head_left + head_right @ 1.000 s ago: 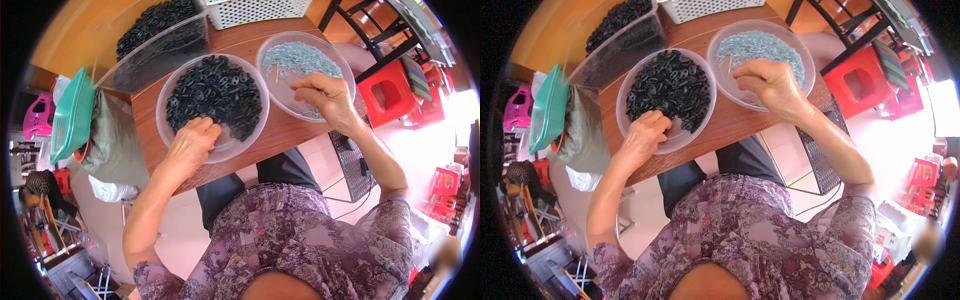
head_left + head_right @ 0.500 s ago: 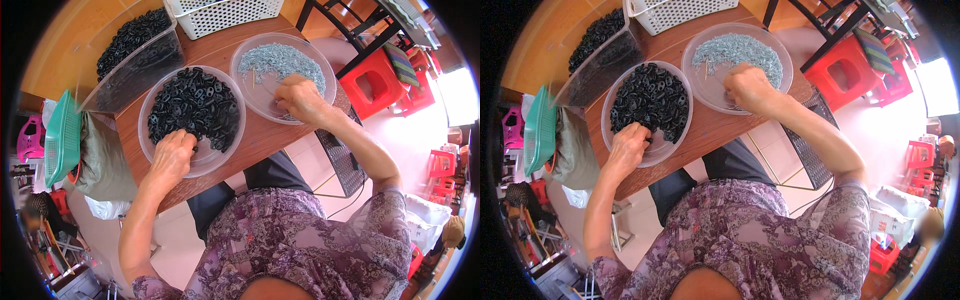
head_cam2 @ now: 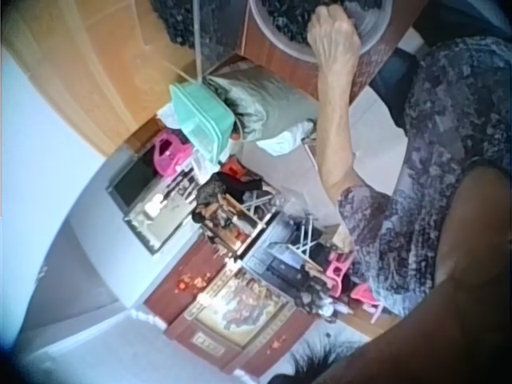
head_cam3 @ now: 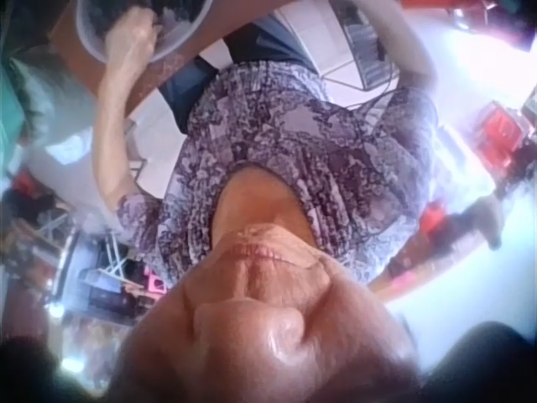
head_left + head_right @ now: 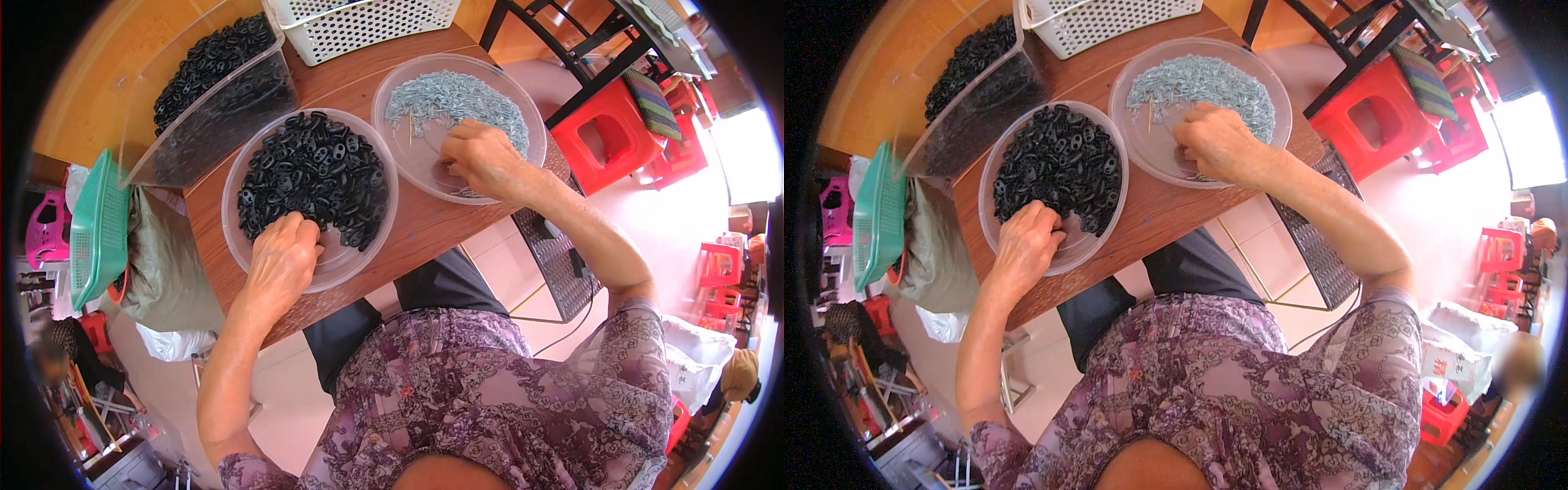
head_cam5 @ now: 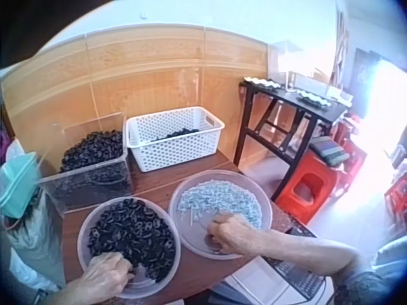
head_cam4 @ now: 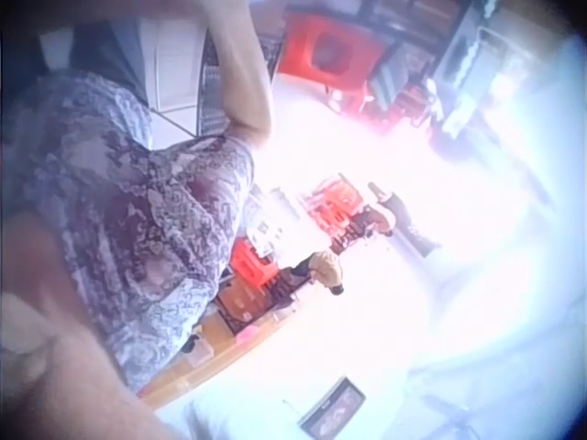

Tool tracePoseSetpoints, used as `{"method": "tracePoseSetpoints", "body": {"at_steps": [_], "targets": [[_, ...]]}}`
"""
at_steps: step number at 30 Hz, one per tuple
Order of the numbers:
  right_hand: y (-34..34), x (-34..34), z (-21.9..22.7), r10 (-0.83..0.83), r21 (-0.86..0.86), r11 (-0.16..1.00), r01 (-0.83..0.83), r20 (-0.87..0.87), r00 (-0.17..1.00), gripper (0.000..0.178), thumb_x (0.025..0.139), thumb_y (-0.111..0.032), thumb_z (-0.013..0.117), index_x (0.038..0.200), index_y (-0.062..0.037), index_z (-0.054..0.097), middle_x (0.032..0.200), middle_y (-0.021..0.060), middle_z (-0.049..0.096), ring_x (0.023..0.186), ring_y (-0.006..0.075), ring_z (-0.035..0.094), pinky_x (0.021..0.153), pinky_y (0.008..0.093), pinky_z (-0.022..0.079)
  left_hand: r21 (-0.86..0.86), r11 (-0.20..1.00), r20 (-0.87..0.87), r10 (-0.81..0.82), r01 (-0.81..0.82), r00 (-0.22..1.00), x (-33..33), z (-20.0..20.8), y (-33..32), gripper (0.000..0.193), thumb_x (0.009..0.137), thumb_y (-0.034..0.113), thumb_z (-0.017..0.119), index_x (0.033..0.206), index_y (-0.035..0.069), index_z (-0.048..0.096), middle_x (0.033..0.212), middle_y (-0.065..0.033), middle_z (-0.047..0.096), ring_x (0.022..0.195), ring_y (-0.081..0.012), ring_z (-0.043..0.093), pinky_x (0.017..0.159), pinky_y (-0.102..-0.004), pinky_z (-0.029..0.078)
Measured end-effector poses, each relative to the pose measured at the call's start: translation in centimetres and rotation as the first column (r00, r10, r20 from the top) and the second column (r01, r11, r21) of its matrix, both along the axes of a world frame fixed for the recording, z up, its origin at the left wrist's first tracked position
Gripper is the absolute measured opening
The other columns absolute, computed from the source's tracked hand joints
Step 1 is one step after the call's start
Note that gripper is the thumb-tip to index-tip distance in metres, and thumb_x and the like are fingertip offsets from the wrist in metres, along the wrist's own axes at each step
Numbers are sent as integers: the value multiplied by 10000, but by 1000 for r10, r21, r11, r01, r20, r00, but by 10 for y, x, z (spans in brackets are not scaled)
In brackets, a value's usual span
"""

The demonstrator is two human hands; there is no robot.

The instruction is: The person assembles plastic cord locks by hand, repeatedly picking pieces from the bowls on the table and snapping them together.

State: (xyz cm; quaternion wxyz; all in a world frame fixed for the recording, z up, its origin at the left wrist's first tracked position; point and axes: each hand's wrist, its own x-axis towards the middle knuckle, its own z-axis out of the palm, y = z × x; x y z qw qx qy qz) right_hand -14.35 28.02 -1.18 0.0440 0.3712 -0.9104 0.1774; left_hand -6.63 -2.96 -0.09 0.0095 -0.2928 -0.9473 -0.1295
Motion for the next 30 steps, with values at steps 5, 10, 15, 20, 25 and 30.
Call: {"method": "tracePoseSetpoints", "body": {"at_steps": [5, 10, 15, 20, 25, 30], "targets": [[3, 0, -5, -11, -27, 1000, 11, 10, 1000, 127, 643, -29, 628, 738, -13, 547, 768, 116, 535, 809, 300, 526, 674, 387, 440, 64, 998, -7, 10, -10, 1000, 1, 1, 2, 196, 639, -31, 624, 796, 9, 512, 775, -121, 496, 750, -311, 534, 652, -398, 442], [-4, -2, -12, 31, -4, 999, -32, -109, 994, 61, 665, -9, 583, 704, -14, 536, 756, 126, 546, 778, 309, 534, 636, 388, 445, -4, 999, -137, -43, 43, 990, 1, -3, 7, 135, 663, -20, 556, 789, 4, 517, 730, -134, 490, 717, -302, 539, 660, -388, 446], [-4, -4, -12, -58, -165, 985, 55, -15, 998, 60, 678, -30, 595, 723, -14, 560, 750, 130, 559, 759, 310, 549, 630, 393, 451, -42, 998, -163, -60, 54, 985, 1, -3, 7, 128, 662, -19, 554, 783, 3, 518, 722, -134, 490, 705, -301, 539, 664, -387, 446], [0, -5, 0, -136, -218, 964, 156, 103, 985, 94, 688, -65, 629, 755, -18, 583, 751, 129, 563, 770, 304, 557, 642, 380, 458, 23, 999, -79, -24, 26, 997, 5, 1, 7, 135, 657, -19, 556, 788, -2, 530, 732, -137, 502, 720, -304, 541, 676, -397, 442], [-3, -5, -12, -7, -146, 989, -2, -63, 998, 104, 678, -71, 636, 739, -19, 570, 726, 122, 545, 749, 306, 542, 638, 389, 449, 75, 997, -67, 7, -2, 998, 5, 1, 9, 185, 641, -47, 575, 813, 9, 537, 752, -123, 514, 732, -308, 547, 652, -399, 453], [-13, -10, -22, 7, -125, 992, -27, -158, 987, 76, 639, -54, 594, 662, -22, 530, 697, 132, 548, 718, 330, 544, 602, 414, 448, 182, 983, -67, 51, -38, 996, 9, 0, 14, 139, 674, -16, 615, 789, 5, 539, 728, -118, 522, 693, -306, 548, 610, -391, 446]]}}
